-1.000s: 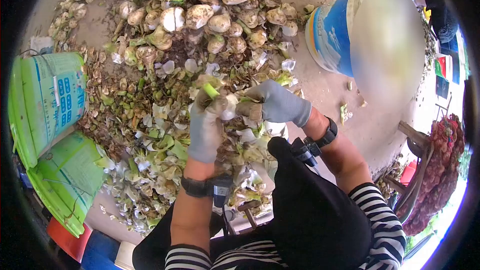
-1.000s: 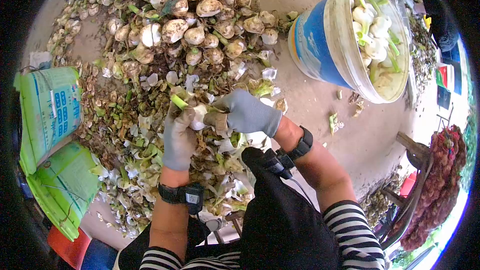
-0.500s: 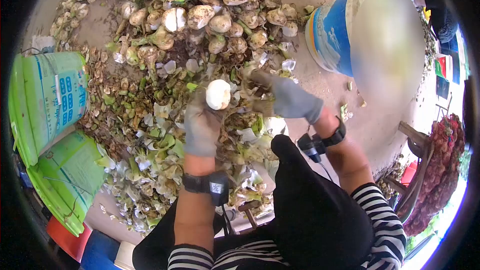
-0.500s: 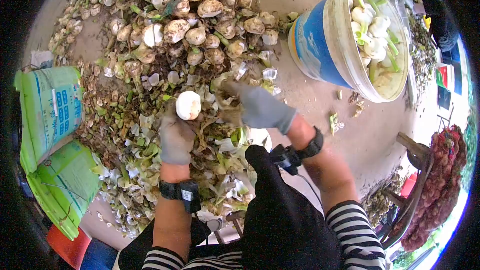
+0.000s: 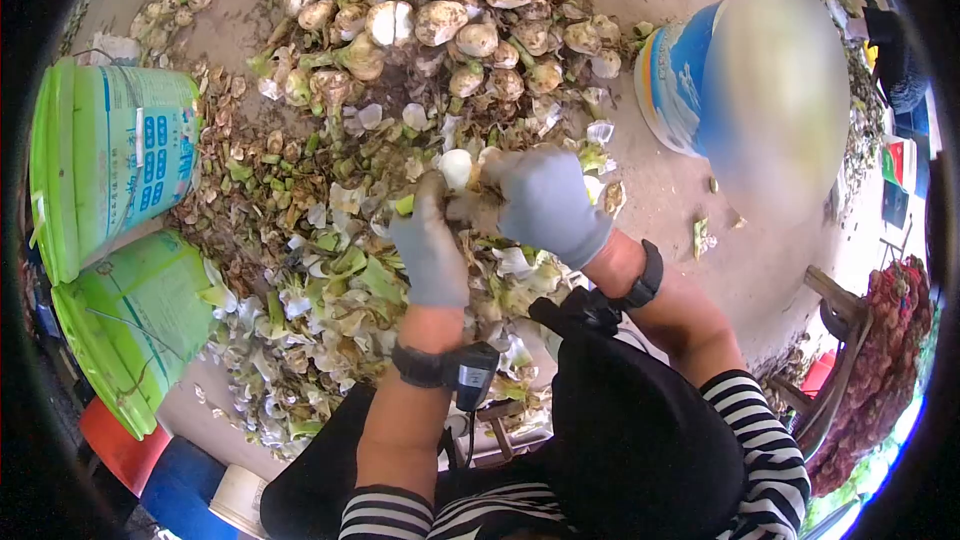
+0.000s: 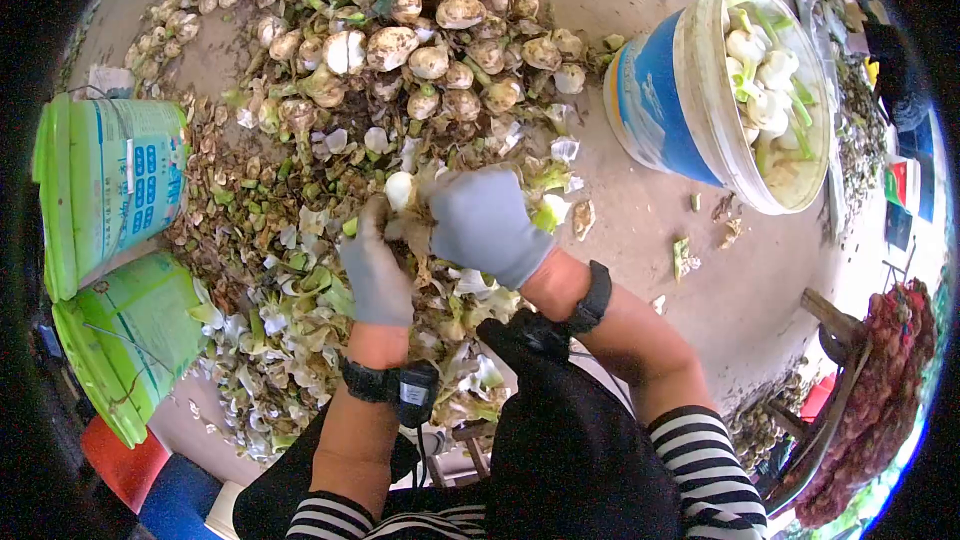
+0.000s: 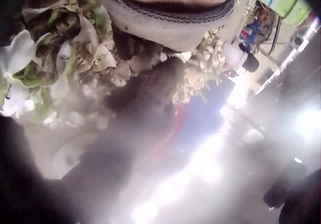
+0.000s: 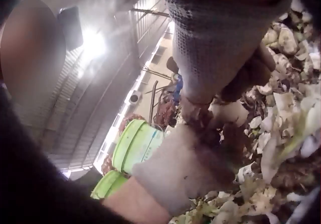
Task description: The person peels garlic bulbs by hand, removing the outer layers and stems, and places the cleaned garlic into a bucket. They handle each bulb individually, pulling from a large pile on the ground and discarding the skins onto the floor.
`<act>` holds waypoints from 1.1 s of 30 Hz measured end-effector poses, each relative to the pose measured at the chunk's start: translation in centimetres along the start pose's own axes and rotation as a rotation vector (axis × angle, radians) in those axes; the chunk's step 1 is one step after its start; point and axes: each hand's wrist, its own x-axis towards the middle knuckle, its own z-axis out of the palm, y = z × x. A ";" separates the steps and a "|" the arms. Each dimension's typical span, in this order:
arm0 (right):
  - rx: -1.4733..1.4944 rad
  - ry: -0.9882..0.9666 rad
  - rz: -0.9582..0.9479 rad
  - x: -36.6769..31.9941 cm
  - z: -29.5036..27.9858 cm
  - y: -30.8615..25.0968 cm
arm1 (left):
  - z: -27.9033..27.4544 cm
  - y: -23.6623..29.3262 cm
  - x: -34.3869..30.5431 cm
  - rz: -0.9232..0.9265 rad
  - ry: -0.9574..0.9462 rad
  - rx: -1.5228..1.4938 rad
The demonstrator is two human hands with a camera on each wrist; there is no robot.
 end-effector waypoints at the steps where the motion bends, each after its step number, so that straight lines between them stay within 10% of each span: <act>1: -0.001 -0.001 0.028 0.1 0.3 0.0 | -0.3 -0.2 -0.3 0.095 0.014 0.161; 8: 0.084 0.001 0.183 -0.5 -0.3 5.5 | -4.2 -0.9 -0.3 0.241 -0.149 0.315; 10: 0.092 0.010 0.230 -0.7 -0.2 4.6 | -2.5 2.2 -2.4 -0.108 -0.076 -0.086; 12: 0.420 -0.091 0.162 -0.5 -0.6 2.2 | -2.9 1.9 -1.9 -0.084 -0.061 -0.094; 14: 0.301 -0.110 0.068 0.5 -0.8 -0.2 | -4.4 0.1 -1.0 0.411 -0.033 0.644; 16: 0.040 -0.154 -0.028 1.1 -1.2 -1.9 | -2.9 1.2 -2.3 0.272 0.022 0.359; 20: 0.580 -0.385 0.162 1.5 -1.2 -0.3 | -4.0 1.8 -2.1 0.029 -0.081 0.079; 24: 0.309 -0.146 0.155 0.4 0.9 3.8 | -5.1 1.9 -2.6 0.054 -0.299 0.009; 28: 0.194 -0.291 0.288 -0.6 0.5 4.2 | -4.7 4.9 -3.4 -0.142 0.068 -0.268; 30: 0.153 -0.014 0.088 -1.8 1.7 6.3 | -11.8 6.0 -0.8 0.225 -0.102 -0.524; 32: 0.146 0.020 0.085 -1.0 -0.3 6.2 | -12.4 14.4 -4.0 0.406 -0.799 -0.858; 33: 0.100 0.039 0.185 -0.1 -1.3 6.2 | -11.7 16.8 -5.9 0.535 -0.700 -0.951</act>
